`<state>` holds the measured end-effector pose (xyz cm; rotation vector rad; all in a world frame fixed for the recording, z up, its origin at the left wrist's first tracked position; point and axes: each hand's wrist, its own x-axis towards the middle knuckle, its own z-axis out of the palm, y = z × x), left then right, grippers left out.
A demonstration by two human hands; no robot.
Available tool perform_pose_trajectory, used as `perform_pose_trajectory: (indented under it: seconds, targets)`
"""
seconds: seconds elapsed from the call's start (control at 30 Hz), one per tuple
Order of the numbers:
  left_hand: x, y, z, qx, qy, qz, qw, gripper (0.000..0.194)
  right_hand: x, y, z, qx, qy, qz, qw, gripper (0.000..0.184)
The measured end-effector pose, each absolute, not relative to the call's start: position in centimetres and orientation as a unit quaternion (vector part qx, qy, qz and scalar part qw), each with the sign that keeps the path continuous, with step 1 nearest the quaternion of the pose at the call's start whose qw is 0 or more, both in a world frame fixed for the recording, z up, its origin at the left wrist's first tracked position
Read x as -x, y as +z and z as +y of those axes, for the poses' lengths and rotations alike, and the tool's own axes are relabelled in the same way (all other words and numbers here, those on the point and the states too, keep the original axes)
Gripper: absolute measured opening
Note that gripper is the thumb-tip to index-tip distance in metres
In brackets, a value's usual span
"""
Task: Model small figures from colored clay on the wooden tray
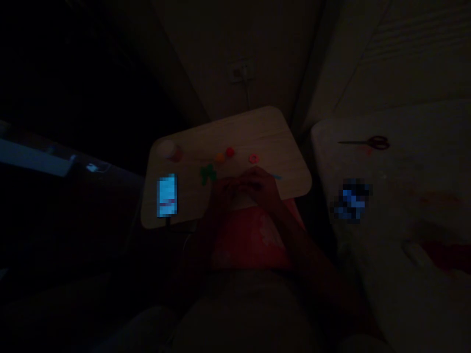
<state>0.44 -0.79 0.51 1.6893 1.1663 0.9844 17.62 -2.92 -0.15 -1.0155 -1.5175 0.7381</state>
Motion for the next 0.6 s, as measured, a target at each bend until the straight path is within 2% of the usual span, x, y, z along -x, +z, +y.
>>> perform_pose_trajectory:
  seconds: [0.17, 0.33, 0.6]
  targets:
    - [-0.47, 0.57, -1.05, -0.669, 0.403, 0.443, 0.439, 0.048, -17.41, 0.12, -3.14, 0.454, 0.336, -0.602, 0.565, 0.009]
    - [-0.46, 0.6, -1.3, -0.617, 0.417, 0.481, 0.463, 0.044, -17.15, -0.05, -3.32, 0.505, 0.386, -0.498, 0.59, 0.018]
    - [-0.5, 0.55, -1.14, -0.623, 0.414, 0.483, 0.455, 0.045, -17.4, 0.41, -3.39, 0.486, 0.335, -0.543, 0.598, 0.017]
